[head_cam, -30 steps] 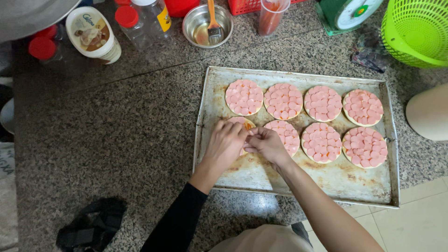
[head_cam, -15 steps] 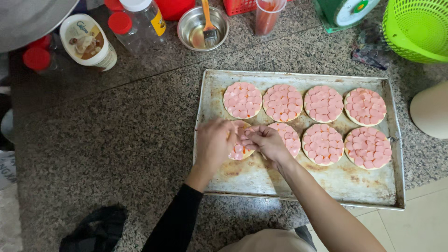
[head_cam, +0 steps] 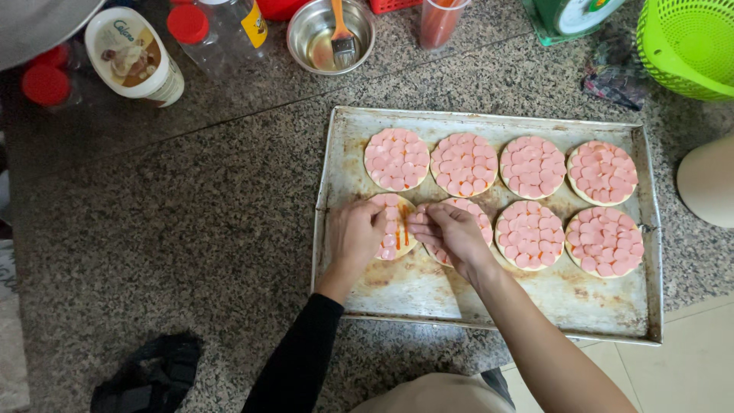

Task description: The person places sliced ham pieces onto small round dough bases arranged on a metal baking tray. They then walk to the sink, pour corn kernels from a metal bowl into a green colander, and return to continue placing ham slices on the remaining dough bases.

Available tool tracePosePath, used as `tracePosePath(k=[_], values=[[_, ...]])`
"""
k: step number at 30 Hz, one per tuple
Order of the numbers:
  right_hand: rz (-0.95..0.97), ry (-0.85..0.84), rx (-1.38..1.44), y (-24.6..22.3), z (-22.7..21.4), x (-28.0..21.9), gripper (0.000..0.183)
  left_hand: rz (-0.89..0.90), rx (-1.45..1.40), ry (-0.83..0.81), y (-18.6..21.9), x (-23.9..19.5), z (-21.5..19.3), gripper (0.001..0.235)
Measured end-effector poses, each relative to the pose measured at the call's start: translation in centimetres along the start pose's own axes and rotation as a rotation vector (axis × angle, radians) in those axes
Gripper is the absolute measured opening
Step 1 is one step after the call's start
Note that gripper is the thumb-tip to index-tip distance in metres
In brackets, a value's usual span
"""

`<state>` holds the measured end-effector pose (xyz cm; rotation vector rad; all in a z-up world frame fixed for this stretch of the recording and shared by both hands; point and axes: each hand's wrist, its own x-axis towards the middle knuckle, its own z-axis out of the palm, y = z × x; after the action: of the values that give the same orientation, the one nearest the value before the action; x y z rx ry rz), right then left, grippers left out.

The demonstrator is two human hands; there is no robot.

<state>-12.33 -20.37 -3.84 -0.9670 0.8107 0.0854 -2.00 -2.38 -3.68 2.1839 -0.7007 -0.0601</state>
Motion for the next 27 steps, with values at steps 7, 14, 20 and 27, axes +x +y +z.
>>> tracePosePath(k=[7,14,20,27], values=[[0.008,0.018,-0.019,0.3,-0.2,-0.2,0.024,0.050,0.255,0.089,-0.4,-0.5,0.5,0.015],[0.008,0.014,-0.019,-0.2,0.3,-1.0,0.025,0.035,0.376,0.018,0.5,0.0,-0.2,0.017],[0.015,0.021,0.014,-0.8,0.0,-2.1,0.026,0.046,0.036,0.010,3.3,0.1,-1.4,0.015],[-0.035,0.013,0.072,-0.7,-1.4,-2.9,0.022,0.484,0.055,-0.140,7.4,-0.3,-0.8,0.012]])
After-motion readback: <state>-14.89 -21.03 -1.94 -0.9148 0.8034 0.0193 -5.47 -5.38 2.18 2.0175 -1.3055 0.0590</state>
